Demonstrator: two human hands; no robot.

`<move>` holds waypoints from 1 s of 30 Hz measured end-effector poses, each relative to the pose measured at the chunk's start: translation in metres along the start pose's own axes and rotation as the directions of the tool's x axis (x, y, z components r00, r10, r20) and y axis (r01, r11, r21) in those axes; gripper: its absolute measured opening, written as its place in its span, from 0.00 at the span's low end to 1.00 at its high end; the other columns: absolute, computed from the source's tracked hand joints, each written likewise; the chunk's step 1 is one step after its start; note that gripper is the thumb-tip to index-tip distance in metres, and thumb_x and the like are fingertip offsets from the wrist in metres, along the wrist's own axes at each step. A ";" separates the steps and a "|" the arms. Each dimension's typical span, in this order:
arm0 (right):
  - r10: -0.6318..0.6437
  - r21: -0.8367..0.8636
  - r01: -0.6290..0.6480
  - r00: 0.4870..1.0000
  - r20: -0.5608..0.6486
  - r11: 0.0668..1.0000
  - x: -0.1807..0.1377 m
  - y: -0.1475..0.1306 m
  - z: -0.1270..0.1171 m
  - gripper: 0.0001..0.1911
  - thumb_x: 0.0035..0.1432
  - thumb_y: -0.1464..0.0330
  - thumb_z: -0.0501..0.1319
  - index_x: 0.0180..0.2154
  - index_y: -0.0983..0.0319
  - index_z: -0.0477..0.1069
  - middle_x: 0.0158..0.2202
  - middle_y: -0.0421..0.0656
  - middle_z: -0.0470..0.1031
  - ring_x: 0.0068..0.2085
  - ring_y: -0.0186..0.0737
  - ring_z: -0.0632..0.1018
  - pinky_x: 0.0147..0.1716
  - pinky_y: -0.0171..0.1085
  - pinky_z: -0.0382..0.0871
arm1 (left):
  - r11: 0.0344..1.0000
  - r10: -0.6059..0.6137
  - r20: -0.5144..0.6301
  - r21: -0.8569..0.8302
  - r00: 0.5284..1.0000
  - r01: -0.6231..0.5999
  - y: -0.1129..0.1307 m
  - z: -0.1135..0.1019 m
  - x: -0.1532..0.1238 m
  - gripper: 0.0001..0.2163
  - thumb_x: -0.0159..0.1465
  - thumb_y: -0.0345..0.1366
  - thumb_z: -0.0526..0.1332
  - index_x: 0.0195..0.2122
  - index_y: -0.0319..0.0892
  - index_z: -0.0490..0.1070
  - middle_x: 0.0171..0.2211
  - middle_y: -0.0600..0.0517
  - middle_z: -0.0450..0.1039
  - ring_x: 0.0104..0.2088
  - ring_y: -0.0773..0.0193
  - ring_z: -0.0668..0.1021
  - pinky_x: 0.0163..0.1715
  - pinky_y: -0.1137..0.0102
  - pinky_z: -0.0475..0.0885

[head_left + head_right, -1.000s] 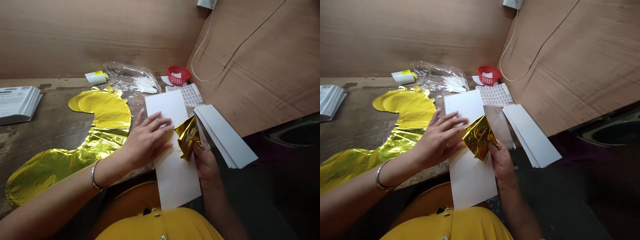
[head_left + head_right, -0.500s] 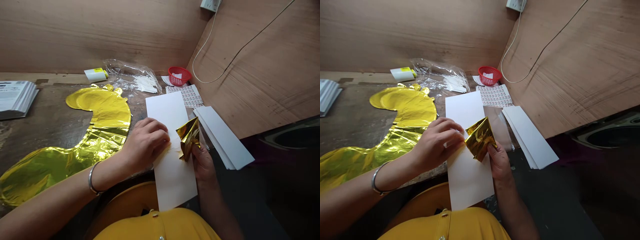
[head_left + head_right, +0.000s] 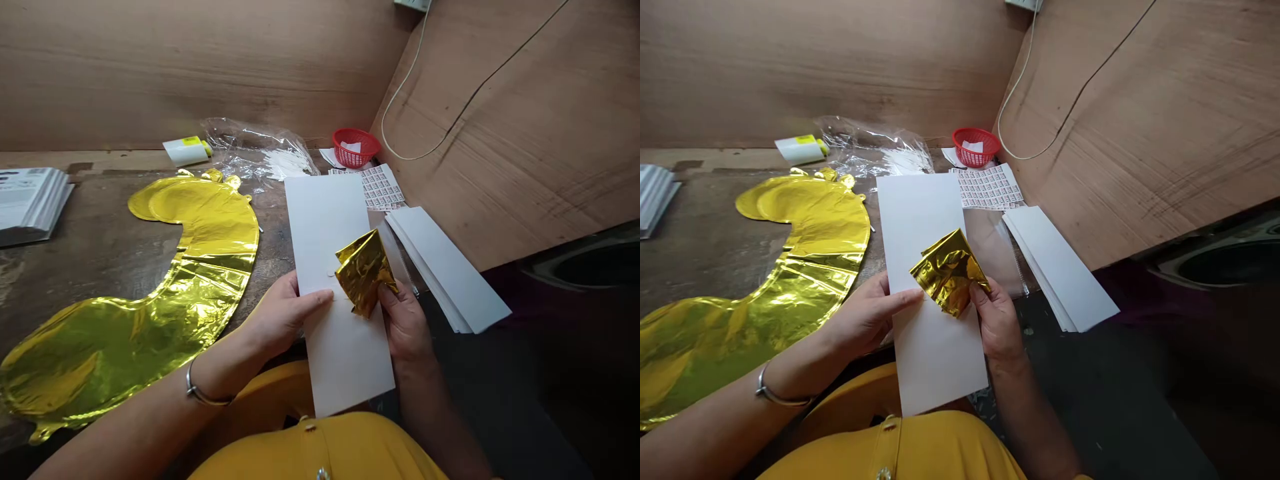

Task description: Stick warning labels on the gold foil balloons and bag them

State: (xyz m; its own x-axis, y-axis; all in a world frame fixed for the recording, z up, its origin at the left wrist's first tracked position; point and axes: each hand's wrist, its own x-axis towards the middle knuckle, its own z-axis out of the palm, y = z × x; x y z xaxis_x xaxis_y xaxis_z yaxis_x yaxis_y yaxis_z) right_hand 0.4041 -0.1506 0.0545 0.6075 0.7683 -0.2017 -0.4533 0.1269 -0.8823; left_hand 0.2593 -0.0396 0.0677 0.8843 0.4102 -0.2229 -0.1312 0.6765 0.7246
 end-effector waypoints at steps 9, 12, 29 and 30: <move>0.096 0.054 -0.097 0.995 0.013 0.994 0.000 0.001 0.004 0.14 0.46 0.61 0.71 0.36 0.57 0.76 0.35 0.39 0.81 0.38 0.44 0.81 0.40 0.43 0.78 | 0.990 -0.045 0.089 -0.128 0.995 0.056 -0.003 0.001 0.002 0.15 0.55 0.31 0.69 0.44 0.37 0.74 0.40 0.43 0.80 0.38 0.57 0.81 0.39 0.67 0.76; 0.028 0.052 -0.027 1.000 -0.010 0.998 0.007 -0.006 -0.006 0.15 0.46 0.61 0.71 0.37 0.57 0.77 0.38 0.40 0.81 0.40 0.42 0.81 0.42 0.42 0.78 | 0.994 -0.047 0.046 -0.096 0.998 0.051 -0.007 0.000 0.003 0.14 0.56 0.32 0.69 0.43 0.35 0.74 0.40 0.43 0.79 0.37 0.58 0.81 0.41 0.66 0.76; -0.256 -0.385 0.417 0.879 0.403 0.824 -0.028 -0.051 -0.026 0.10 0.64 0.64 0.57 0.42 0.55 0.76 0.41 0.43 0.80 0.39 0.40 0.80 0.43 0.42 0.74 | 0.991 0.068 -0.119 0.123 0.991 -0.053 -0.012 -0.007 0.001 0.15 0.60 0.44 0.65 0.44 0.40 0.75 0.41 0.45 0.79 0.41 0.55 0.80 0.43 0.63 0.74; -0.312 -0.356 0.403 0.906 0.285 0.843 -0.023 -0.046 -0.027 0.08 0.62 0.63 0.60 0.41 0.55 0.77 0.39 0.42 0.80 0.38 0.41 0.80 0.43 0.42 0.74 | 0.989 0.070 -0.109 0.139 0.992 -0.055 -0.013 -0.006 0.001 0.16 0.60 0.43 0.66 0.44 0.39 0.75 0.42 0.44 0.79 0.43 0.54 0.79 0.44 0.63 0.73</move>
State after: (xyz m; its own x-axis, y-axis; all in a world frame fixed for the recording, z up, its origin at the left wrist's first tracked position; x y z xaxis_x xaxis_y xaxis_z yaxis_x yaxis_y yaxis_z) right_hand 0.4283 -0.1911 0.0882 0.5067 0.8352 0.2139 0.0948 0.1926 -0.9767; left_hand 0.2593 -0.0439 0.0539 0.8189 0.5209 -0.2409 -0.1160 0.5613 0.8194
